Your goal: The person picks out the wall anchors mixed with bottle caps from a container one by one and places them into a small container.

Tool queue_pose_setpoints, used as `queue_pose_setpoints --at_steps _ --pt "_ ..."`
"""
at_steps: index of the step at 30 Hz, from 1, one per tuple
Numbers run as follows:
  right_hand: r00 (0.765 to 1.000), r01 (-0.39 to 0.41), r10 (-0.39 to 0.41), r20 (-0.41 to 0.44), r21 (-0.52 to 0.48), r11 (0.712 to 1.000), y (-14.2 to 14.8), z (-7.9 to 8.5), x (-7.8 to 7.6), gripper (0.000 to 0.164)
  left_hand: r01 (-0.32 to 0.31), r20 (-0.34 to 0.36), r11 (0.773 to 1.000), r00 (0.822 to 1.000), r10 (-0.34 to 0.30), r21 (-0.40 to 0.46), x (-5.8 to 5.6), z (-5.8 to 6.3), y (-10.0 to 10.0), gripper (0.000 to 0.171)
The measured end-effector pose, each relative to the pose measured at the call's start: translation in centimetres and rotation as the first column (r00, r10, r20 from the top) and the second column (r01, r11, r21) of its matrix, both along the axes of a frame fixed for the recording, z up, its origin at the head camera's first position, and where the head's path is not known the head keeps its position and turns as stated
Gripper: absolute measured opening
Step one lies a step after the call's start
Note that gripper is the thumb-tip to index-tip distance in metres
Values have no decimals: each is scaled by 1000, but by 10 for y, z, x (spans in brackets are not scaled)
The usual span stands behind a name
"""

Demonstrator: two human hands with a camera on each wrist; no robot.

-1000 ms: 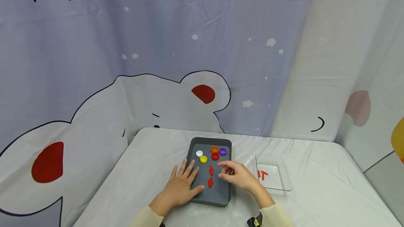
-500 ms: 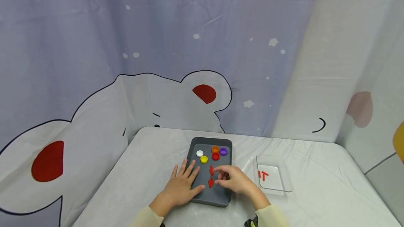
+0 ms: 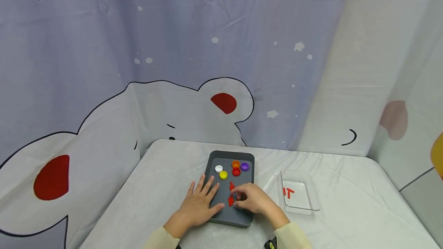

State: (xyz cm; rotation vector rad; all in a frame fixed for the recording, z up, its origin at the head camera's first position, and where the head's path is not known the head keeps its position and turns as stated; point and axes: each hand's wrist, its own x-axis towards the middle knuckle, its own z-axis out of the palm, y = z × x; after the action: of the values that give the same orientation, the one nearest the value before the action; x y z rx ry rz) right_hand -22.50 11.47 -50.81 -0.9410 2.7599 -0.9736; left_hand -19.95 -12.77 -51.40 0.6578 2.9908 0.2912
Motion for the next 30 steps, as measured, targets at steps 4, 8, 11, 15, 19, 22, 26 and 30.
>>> queue_pose_setpoints --at_steps 4,8,11,15,19,22,26,30 --pt "999 30 -29 -40 42 999 -2 -3 1 30 0 3 1000 1000 0 -2 1 1 0 76" --pt "997 63 -60 -45 59 996 -4 -5 1 31 1 4 1000 1000 -1 -2 1 2 0 75" --pt "995 88 -85 -42 74 993 -6 -5 2 32 4 1 1000 1000 -4 -5 1 2 0 75" --pt "993 116 -112 -41 98 988 -9 -5 2 35 7 -5 1000 1000 -7 -3 1 0 0 74" --pt "990 136 -130 -54 125 983 -10 -5 2 36 9 -12 1000 1000 -9 9 0 -2 0 74" --pt "989 139 -131 -70 141 980 -11 -5 2 35 13 -14 1000 1000 -12 15 0 -2 0 73" --pt "988 140 -127 -92 154 978 -12 -5 2 30 17 -12 1000 1000 -17 15 1 0 0 72" --pt "985 157 -143 -101 156 975 -14 -5 3 28 18 -13 1000 1000 -18 17 2 2 0 72"
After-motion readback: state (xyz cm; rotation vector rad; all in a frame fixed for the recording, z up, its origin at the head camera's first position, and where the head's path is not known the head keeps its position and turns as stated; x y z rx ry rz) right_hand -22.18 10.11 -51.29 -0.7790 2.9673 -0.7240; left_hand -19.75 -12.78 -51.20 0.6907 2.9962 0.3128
